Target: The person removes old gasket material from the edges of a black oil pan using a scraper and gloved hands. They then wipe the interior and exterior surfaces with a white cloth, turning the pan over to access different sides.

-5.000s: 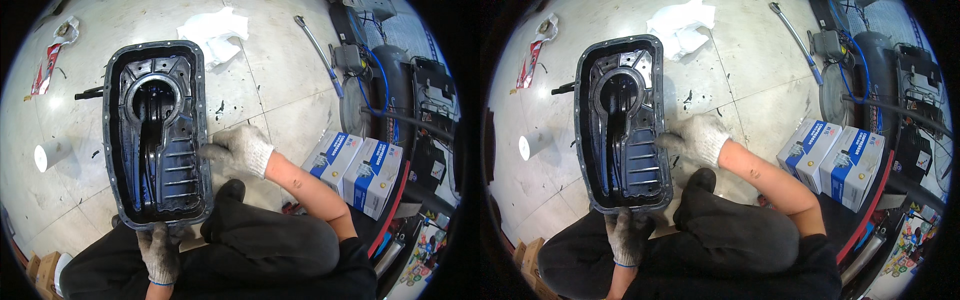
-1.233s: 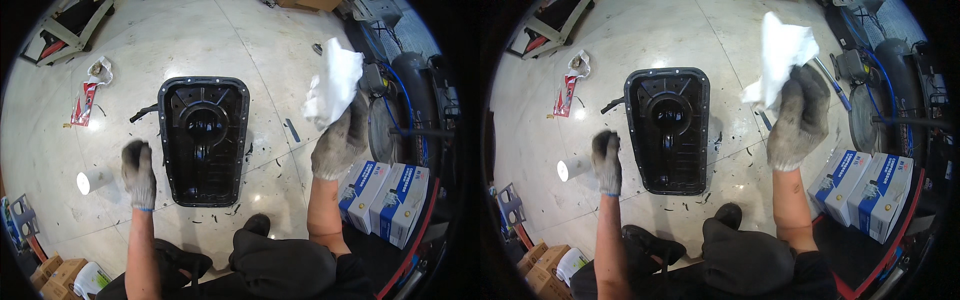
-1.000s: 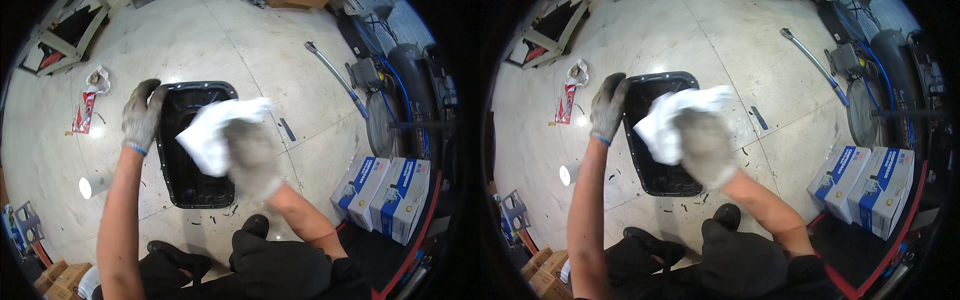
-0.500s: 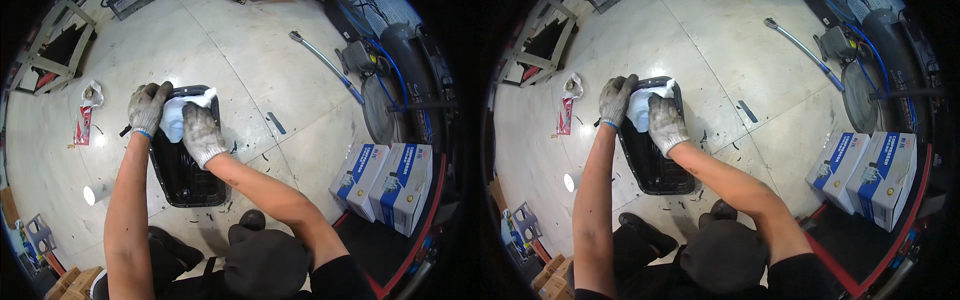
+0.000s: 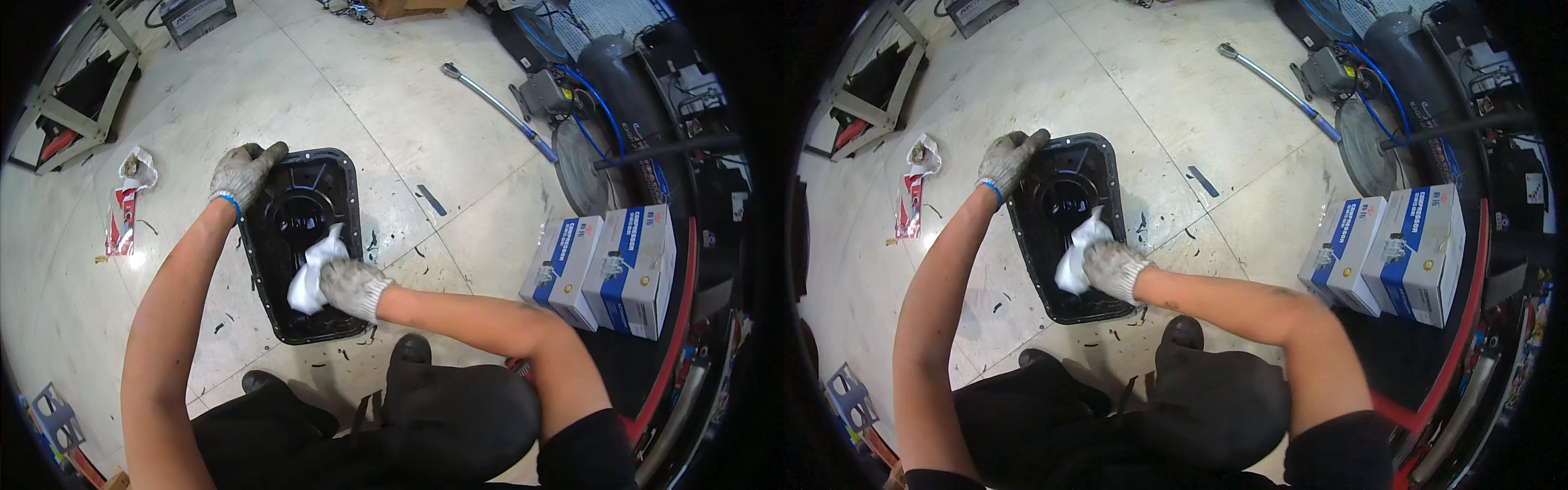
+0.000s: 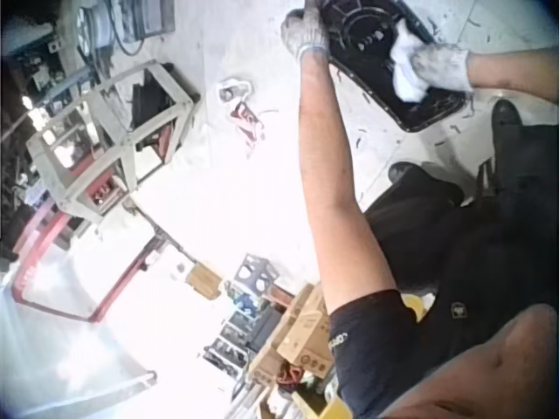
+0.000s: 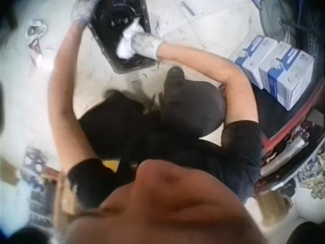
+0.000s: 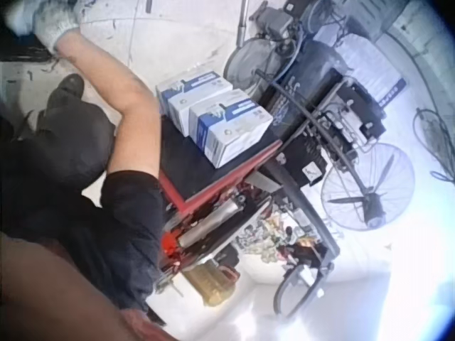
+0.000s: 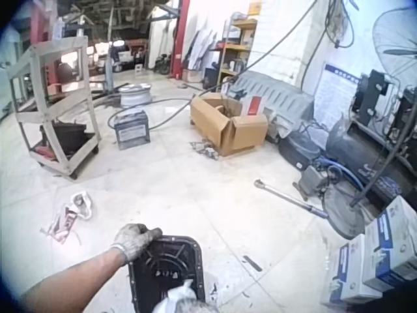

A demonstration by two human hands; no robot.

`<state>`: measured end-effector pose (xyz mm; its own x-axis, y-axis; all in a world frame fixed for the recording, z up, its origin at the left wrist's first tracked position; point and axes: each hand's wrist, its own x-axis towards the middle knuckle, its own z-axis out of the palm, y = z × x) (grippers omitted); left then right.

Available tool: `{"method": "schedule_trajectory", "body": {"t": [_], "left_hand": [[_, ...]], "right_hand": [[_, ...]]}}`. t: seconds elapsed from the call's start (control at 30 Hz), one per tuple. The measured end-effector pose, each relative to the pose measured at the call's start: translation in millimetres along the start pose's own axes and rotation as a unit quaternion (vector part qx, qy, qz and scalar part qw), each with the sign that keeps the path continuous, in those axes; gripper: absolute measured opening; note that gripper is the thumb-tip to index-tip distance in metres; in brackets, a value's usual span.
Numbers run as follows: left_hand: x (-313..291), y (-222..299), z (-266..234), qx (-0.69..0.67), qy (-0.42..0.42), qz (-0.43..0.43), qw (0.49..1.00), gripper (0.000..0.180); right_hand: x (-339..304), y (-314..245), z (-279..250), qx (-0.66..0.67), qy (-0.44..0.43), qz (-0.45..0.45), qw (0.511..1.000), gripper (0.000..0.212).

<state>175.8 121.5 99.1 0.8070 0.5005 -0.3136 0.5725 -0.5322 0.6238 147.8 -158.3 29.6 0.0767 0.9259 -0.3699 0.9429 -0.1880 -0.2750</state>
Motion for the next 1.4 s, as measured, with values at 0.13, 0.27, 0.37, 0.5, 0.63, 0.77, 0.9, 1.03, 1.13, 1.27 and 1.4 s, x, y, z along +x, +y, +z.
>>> {"method": "schedule_trajectory", "body": {"t": [0.13, 0.27, 0.37, 0.5, 0.63, 0.77, 0.9, 1.03, 1.13, 1.27, 1.4], "left_hand": [[13, -16, -15, 0.021, -0.061, 0.088, 0.994, 0.072], [16, -20, -18, -0.014, -0.092, 0.086, 0.992, 0.073], [18, -32, -18, -0.01, -0.097, 0.085, 0.992, 0.074], [22, -21, -4, -0.052, -0.085, 0.115, 0.988, 0.06], [18, -42, -17, -0.044, -0.074, 0.187, 0.979, 0.056], [22, -9, 0, -0.076, -0.057, 0.239, 0.966, 0.055], [25, -53, -6, -0.032, -0.01, 0.194, 0.98, 0.053], [17, -38, -4, -0.063, 0.003, 0.193, 0.979, 0.052], [10, -41, -2, -0.081, 0.012, 0.149, 0.985, 0.054], [-5, -53, 3, -0.114, 0.049, 0.075, 0.989, 0.058], [-5, -100, 39, -0.142, 0.143, 0.037, 0.979, 0.061]], "right_hand": [[-28, -17, -53, 0.002, -0.091, -0.057, 0.994, 0.026], [-11, -34, -48, 0.0, -0.046, 0.039, 0.998, 0.023], [49, -48, -44, -0.074, 0.111, 0.07, 0.989, 0.025], [117, -23, -10, 0.098, 0.135, 0.345, 0.924, 0.031], [154, -7, -41, 0.113, 0.002, 0.394, 0.912, 0.033], [187, 70, 29, -0.038, -0.229, 0.376, 0.897, 0.033], [228, 23, 10, -0.014, -0.003, 0.417, 0.909, 0.059], [217, 43, 15, 0.044, 0.028, 0.377, 0.925, 0.065], [217, 65, 31, 0.091, 0.011, 0.263, 0.96, 0.065], [228, 71, 66, 0.126, 0.093, 0.153, 0.976, 0.061], [251, 91, 120, -0.027, 0.081, 0.017, 0.996, 0.04]]}}
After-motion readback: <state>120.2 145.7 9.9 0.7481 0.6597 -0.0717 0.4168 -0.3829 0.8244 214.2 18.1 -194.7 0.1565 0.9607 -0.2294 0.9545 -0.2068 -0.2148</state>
